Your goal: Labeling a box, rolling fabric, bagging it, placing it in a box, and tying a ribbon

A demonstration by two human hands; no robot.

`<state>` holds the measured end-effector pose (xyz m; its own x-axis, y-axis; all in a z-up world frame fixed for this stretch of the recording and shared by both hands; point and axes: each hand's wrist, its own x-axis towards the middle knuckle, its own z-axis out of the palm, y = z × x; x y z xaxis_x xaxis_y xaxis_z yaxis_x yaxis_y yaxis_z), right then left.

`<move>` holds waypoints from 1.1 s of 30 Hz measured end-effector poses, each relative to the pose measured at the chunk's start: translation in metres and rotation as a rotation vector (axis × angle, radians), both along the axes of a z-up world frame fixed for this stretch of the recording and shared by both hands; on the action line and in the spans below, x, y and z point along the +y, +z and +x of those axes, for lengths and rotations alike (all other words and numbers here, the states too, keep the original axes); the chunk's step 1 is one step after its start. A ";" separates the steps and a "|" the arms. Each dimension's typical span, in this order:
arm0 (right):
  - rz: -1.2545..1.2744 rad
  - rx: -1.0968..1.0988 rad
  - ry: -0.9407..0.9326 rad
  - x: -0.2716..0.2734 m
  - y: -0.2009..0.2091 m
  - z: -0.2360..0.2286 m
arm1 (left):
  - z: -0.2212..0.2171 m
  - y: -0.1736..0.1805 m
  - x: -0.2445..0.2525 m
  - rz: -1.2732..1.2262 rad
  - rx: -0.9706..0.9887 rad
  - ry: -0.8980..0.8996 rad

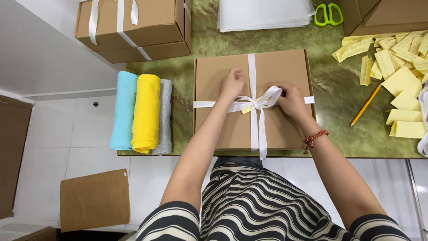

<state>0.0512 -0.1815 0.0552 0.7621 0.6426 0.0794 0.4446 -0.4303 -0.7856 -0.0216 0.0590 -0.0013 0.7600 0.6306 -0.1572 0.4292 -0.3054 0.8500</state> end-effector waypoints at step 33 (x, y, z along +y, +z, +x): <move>0.389 1.134 -0.377 -0.171 -0.101 -0.007 | -0.241 0.073 -0.010 -0.438 0.090 0.293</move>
